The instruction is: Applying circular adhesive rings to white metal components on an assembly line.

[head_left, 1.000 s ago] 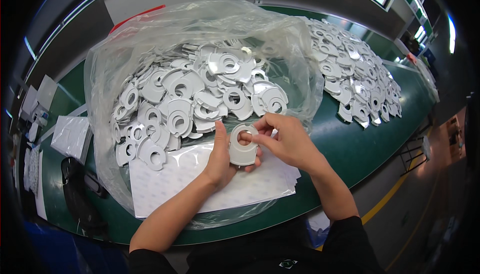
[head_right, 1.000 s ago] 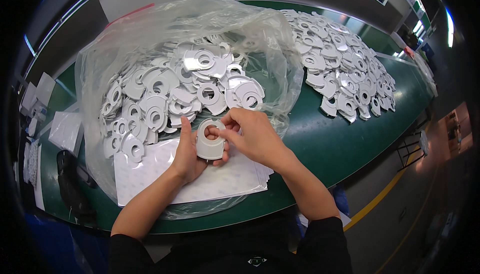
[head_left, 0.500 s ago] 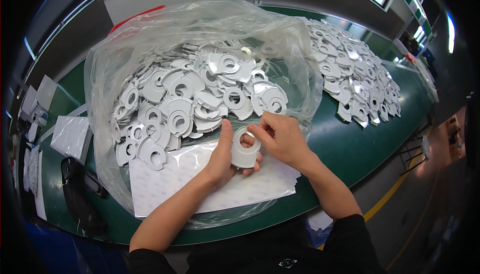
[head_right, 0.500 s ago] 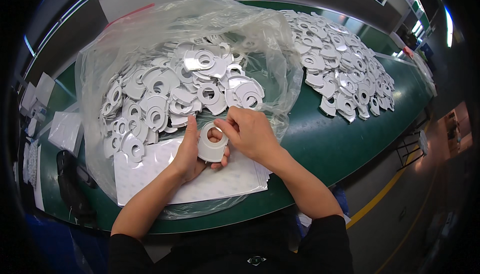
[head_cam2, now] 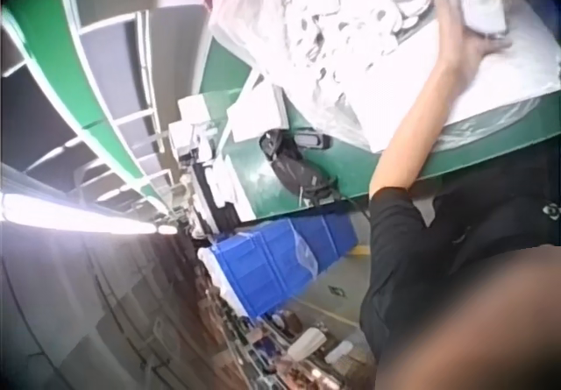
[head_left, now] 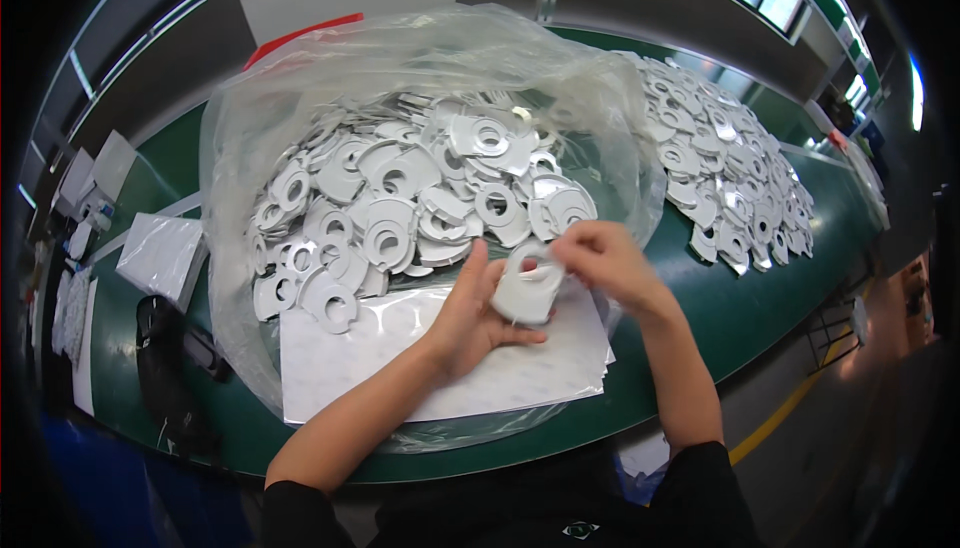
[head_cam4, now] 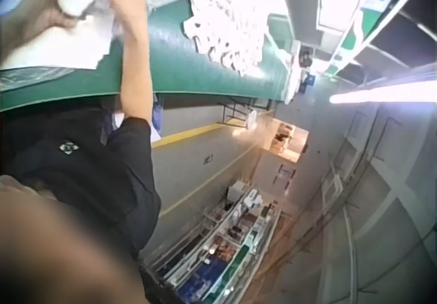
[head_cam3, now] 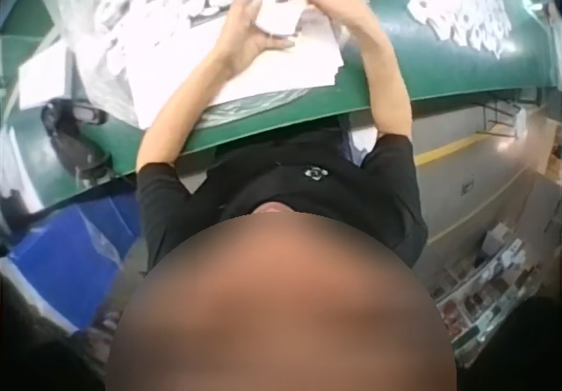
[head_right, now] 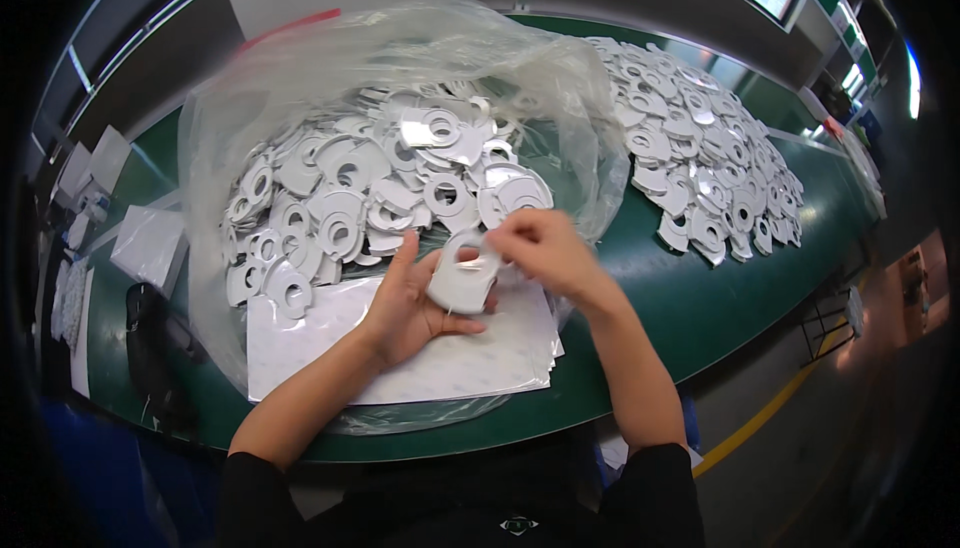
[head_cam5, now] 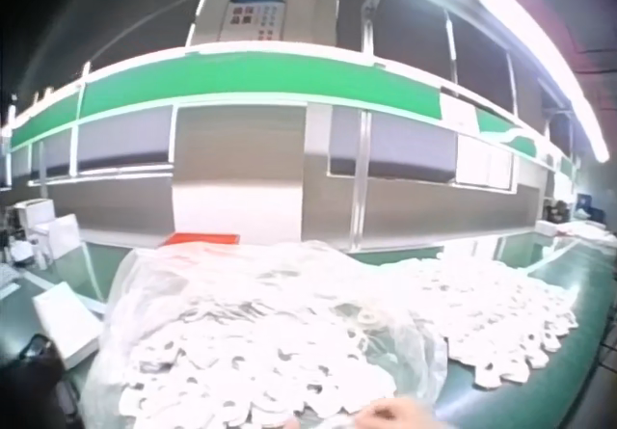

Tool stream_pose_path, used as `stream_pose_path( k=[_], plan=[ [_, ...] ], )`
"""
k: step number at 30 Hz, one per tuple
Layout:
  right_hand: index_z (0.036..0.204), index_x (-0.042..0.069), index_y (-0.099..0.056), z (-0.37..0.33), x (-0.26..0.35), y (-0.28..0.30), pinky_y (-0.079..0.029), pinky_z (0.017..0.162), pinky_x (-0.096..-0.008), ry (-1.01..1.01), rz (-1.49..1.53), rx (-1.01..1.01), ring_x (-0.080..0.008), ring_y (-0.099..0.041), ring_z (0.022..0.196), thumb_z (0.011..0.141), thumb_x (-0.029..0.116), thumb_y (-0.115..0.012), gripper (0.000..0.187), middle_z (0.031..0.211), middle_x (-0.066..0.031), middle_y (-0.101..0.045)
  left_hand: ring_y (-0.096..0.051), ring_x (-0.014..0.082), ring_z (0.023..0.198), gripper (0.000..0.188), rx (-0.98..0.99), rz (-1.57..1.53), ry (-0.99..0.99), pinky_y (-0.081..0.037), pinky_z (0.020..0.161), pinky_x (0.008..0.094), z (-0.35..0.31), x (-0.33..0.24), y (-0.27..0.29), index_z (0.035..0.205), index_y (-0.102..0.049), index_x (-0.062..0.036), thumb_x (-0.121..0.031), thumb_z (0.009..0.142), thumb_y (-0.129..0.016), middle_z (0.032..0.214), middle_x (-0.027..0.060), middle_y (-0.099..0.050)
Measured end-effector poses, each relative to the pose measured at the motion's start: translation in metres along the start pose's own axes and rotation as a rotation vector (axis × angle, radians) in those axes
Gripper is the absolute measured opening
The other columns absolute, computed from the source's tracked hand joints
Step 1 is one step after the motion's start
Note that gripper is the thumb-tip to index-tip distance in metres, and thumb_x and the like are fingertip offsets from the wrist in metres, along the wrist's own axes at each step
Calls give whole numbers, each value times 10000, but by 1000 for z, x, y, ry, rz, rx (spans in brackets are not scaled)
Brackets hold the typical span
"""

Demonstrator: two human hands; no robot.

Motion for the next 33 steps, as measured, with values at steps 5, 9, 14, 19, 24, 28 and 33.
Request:
stream_pose_path(
  k=[5, 9, 14, 19, 24, 28, 33],
  plan=[
    [1113, 75, -580, -3, -3, 84, -413, 595, -172, 352, 949, -511, -59, -519, 752, 922, 251, -556, 261, 963, 2, -604, -557, 209, 1034, 448, -68, 629, -255, -505, 791, 343, -23, -55, -4, 1265, -418, -17, -293, 932, -534, 1166, 126, -519],
    [1185, 95, -548, -15, -3, 96, -409, 665, -167, 359, 999, -620, -48, -509, 805, 932, 254, -540, 299, 1025, 23, -582, -608, 288, 861, 362, -542, 1734, -633, -487, 683, 354, -59, -113, -10, 1002, -575, 31, -273, 824, -658, 939, 179, -616],
    [1025, 63, -614, -5, 10, 38, -439, 591, -222, 292, 387, -332, -59, -544, 708, 877, 188, -620, 194, 844, 16, -612, -609, 347, 762, 418, -908, 2138, -348, -467, 638, 421, -65, -128, 27, 785, -557, 37, -350, 749, -711, 814, 203, -624],
    [894, 4, -644, -18, 29, -34, -475, 623, -308, 342, -491, 176, -208, -618, 705, 753, 160, -703, 218, 778, -95, -643, -612, 355, 720, 436, -918, 2061, -231, -468, 655, 435, -63, -126, 47, 758, -543, 25, -354, 696, -749, 758, 206, -620],
    [908, 44, -655, -23, 25, -45, -463, 661, -308, 478, -633, 121, -230, -585, 748, 702, 182, -755, 267, 817, -78, -606, -608, 343, 719, 326, -896, 2028, -430, -459, 632, 433, -60, -133, 43, 769, -519, 9, -223, 705, -740, 746, 179, -607],
    [932, 44, -640, -27, 34, -49, -461, 755, -363, 392, -619, 259, -270, -566, 889, 702, 208, -737, 299, 889, -90, -596, -581, 333, 699, 211, -841, 1872, -749, -443, 624, 413, -69, -139, 19, 791, -528, -5, -113, 728, -698, 743, 154, -581],
    [915, 50, -649, -37, 31, -60, -451, 761, -345, 384, -733, 345, -254, -556, 898, 672, 173, -752, 291, 850, -64, -586, -558, 201, 670, 194, -550, 1278, -677, -429, 602, 321, -55, -123, 1, 774, -558, 2, -154, 779, -674, 724, 102, -578]
  ],
)
Point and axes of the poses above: each hand's wrist, its own z-axis towards the middle knuckle, its own y-axis out of the back of the hand, x = y × z, the point moved 6 cm from there along z, towards the middle knuckle
